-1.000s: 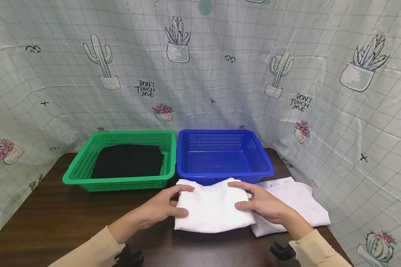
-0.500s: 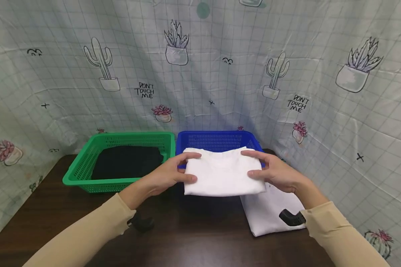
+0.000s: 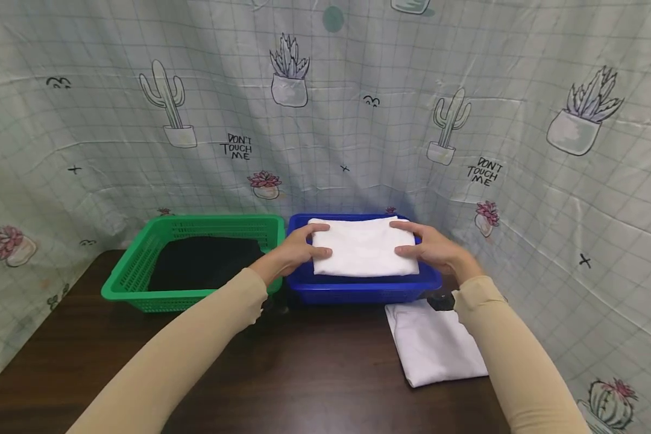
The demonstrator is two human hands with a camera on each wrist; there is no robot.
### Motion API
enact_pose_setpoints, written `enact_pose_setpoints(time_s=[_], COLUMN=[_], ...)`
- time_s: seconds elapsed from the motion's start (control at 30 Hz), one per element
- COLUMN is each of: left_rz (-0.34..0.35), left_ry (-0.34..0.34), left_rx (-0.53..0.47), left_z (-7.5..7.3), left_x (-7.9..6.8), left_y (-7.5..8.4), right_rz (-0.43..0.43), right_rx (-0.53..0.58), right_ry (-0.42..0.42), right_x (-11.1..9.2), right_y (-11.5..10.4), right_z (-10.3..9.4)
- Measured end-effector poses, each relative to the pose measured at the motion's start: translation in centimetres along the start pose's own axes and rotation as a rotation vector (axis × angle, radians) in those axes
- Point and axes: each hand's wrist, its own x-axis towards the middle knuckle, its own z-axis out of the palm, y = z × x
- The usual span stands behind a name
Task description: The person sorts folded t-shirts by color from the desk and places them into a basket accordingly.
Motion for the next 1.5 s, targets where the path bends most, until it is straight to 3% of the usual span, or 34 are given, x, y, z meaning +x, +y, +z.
enact_pose_setpoints(time_s=[0.23, 0.4, 0.6, 0.73, 0.87, 1.03, 1.17, 1.5], left_rz=[-0.072, -0.175, -0.239, -0.228, -0.160, -0.096, -0.107, -0.150], left_ry=[0.067, 0.106, 0.162, 0.205, 0.245, 0.285, 0.298, 0.225], left_rx=[0.083, 0.149, 0.170, 0.181, 0.183, 0.253, 0.327, 0.487], left_z=[1.7, 2.4, 2.8, 3.1, 3.3, 3.4, 3.4, 3.7], left_x=[2.2, 3.0, 3.9, 3.6, 3.4, 3.6, 4.0, 4.1], left_y=[-1.4, -1.6, -2.5, -2.6, -2.4, -2.8, -3.4, -3.6], right_rz=[0.043, 0.074, 0.085, 0.097, 0.096, 0.079, 0.091, 0.122], right_rx=[-0.104, -0.117, -0.277, -0.307, -0.275, -0.351, -0.388, -0.434], right_ry=[0.019, 0.019, 0.040, 0.068, 0.080, 0.116, 0.120, 0.054], right_x=[2.5, 3.6, 4.5, 4.9, 5.3, 5.8, 6.1, 6.1], right_y=[2.5, 3.9, 4.3, 4.7, 5.2, 5.5, 5.8, 6.4], right_z=[-0.3, -0.2, 0.6, 0.9, 1.1, 1.5, 1.6, 1.8])
